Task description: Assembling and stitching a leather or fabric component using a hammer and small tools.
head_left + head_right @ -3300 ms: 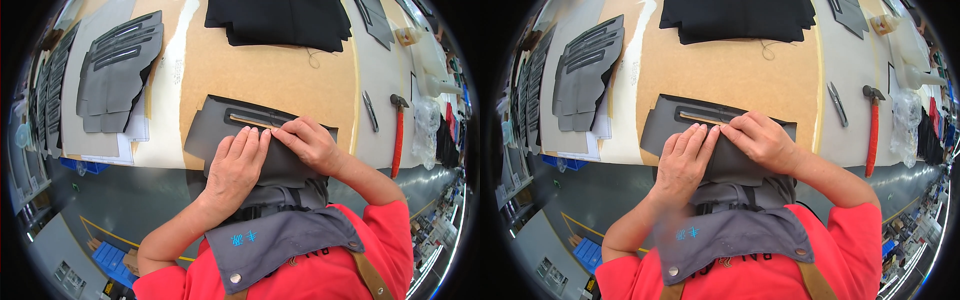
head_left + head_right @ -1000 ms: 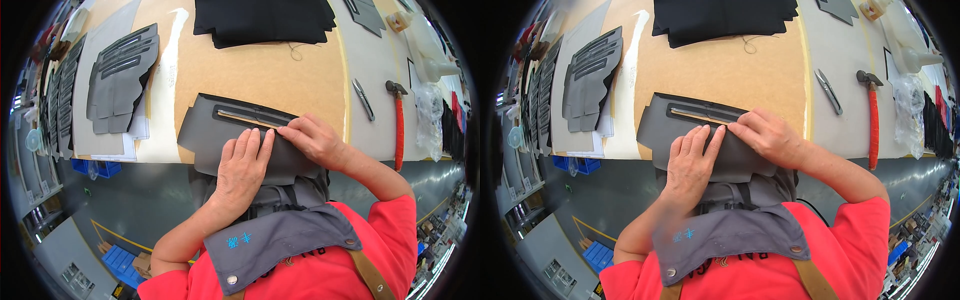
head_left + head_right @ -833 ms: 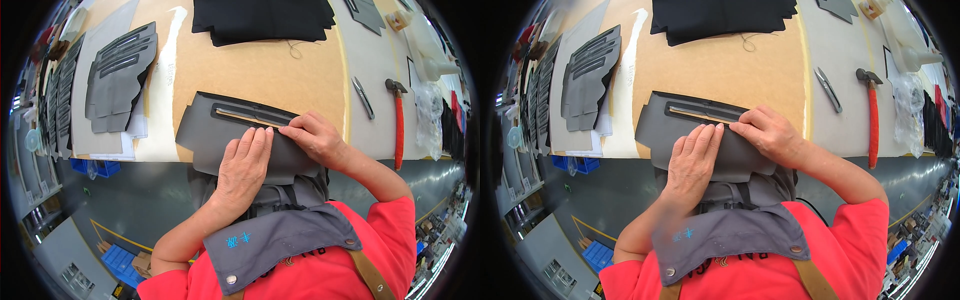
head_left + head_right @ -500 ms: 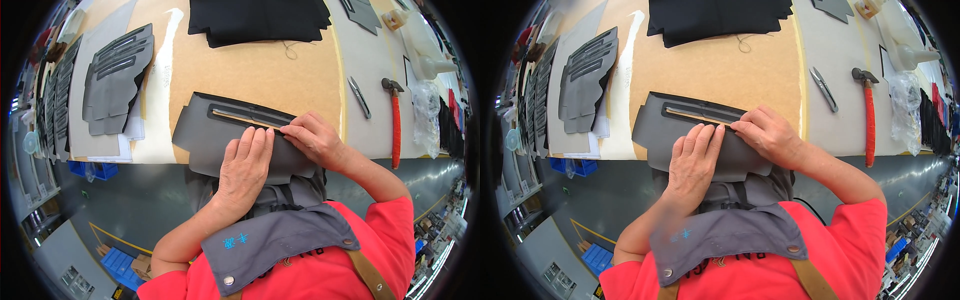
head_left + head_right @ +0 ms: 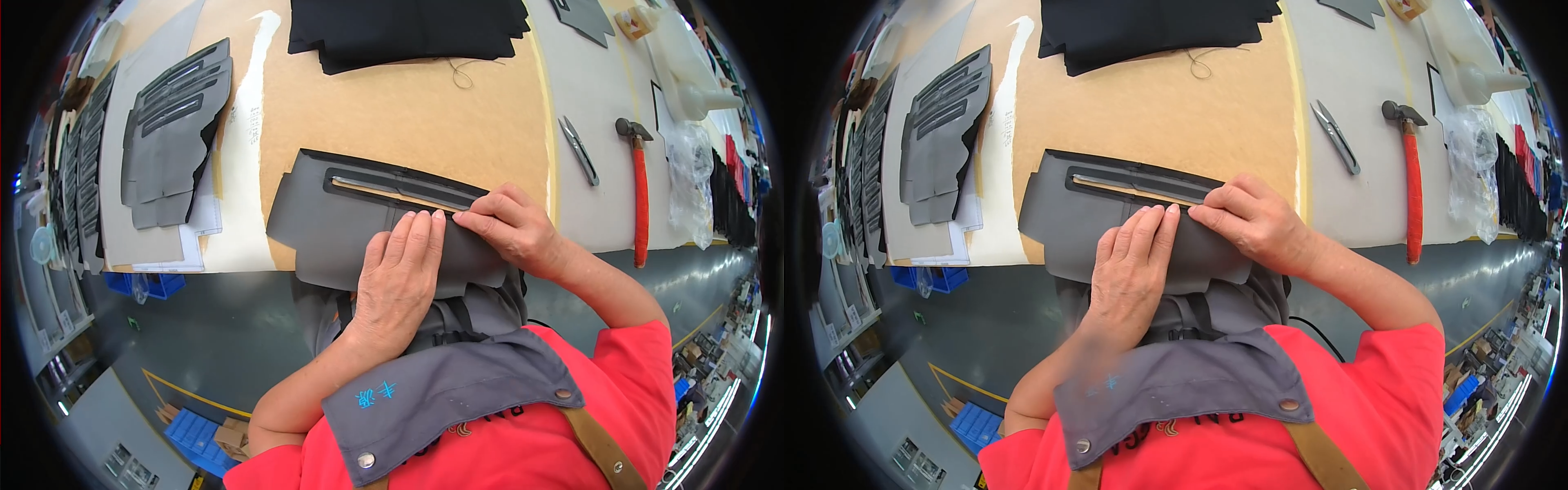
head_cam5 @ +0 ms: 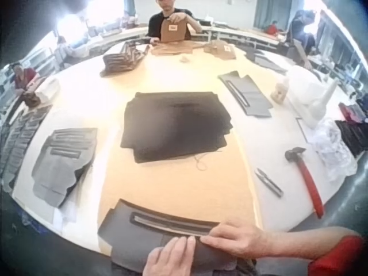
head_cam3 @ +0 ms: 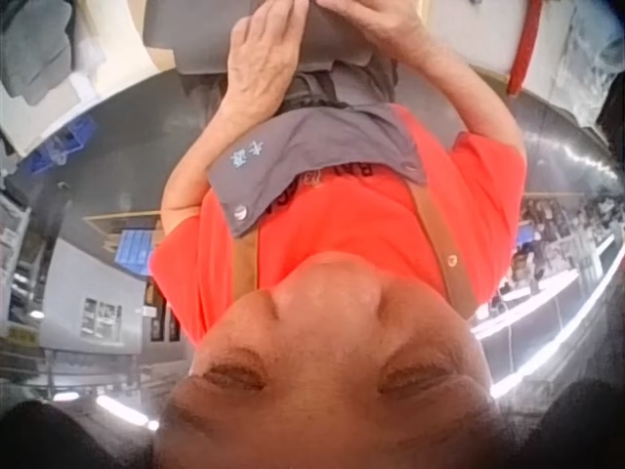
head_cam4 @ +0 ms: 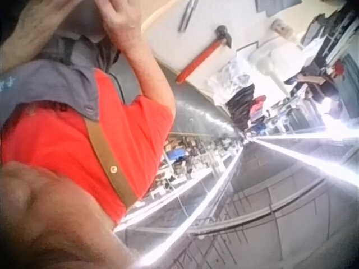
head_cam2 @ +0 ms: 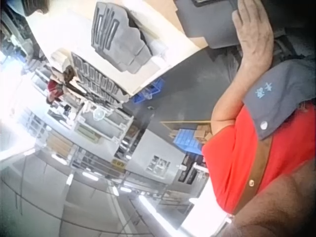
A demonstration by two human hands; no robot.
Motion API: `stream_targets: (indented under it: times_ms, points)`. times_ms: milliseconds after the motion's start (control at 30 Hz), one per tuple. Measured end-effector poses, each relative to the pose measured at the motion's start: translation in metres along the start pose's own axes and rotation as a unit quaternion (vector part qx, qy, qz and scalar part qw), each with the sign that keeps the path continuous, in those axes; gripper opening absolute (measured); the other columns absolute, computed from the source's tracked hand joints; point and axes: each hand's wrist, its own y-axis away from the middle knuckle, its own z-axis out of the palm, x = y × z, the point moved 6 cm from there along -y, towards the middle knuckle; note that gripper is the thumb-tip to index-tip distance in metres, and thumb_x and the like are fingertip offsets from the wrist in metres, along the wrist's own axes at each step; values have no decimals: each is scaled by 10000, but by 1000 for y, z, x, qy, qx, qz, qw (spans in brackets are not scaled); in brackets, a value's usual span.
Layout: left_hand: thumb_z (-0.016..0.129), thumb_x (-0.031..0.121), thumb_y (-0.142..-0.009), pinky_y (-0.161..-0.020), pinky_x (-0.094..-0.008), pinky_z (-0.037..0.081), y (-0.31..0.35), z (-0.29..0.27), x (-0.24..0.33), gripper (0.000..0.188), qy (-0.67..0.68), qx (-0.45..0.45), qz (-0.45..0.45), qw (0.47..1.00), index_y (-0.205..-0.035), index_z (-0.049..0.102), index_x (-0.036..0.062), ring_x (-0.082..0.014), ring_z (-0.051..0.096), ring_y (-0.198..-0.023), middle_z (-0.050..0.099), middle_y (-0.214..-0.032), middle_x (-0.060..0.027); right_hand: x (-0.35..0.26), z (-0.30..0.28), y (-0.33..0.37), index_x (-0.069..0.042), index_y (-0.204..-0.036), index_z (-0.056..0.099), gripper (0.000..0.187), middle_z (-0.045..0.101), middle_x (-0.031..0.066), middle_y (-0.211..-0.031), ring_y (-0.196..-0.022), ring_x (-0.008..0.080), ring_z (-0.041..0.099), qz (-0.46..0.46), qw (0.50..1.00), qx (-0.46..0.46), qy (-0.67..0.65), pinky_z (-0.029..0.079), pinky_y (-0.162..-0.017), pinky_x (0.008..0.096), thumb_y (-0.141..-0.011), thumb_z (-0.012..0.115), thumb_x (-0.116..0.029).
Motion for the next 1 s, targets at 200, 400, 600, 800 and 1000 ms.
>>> stream_targets:
  times_ms: [200, 400, 600, 800, 1000]
  points:
    - [615, 89, -903, -1054, -381, 406, -2, -1, 4, 561, -4, -10, -2, 1000, -1463, 572, 86, -213, 511, -1336, 527, -1385, -70, 0, 0, 5, -32, -1133, 741, 342, 661, 62, -967, -866, 226, 631, 18, 999, 16, -30, 549, -722, 340, -793, 769, 2]
    - [616, 88, -903, -1045, -380, 411, -3, 1, 5, 567, -12, -5, 13, 1000, -1468, 569, 88, -196, 525, -1314, 529, -1384, -62, 9, -4, 12, -55, -1139, 758, 357, 663, 60, -968, -860, 225, 622, 83, 994, 31, -64, 539, -719, 336, -789, 760, 17]
    - [617, 92, -909, -1035, -378, 399, -3, 0, 6, 577, 9, -10, 3, 1000, -1482, 556, 109, -185, 531, -1301, 532, -1363, -63, 6, -1, 13, -60, -1119, 770, 315, 663, 43, -940, -780, 208, 601, 52, 997, 25, -43, 497, -660, 328, -815, 798, 16]
    - [617, 90, -917, -1035, -386, 380, -3, -2, 6, 580, 13, -35, -1, 999, -1492, 547, 120, -177, 519, -1312, 522, -1371, -62, 7, 0, 15, -43, -1122, 755, 338, 649, 54, -959, -838, 226, 611, 74, 995, 31, -65, 532, -698, 340, -789, 769, 9]
    - [637, 153, -904, -1026, -430, 354, -1, -1, 6, 588, -2, -34, 5, 999, -1480, 537, 93, -180, 514, -1333, 538, -1368, -78, 6, -5, 14, -36, -1113, 759, 363, 636, 43, -953, -823, 218, 609, 34, 998, 7, -46, 527, -688, 334, -752, 765, 3]
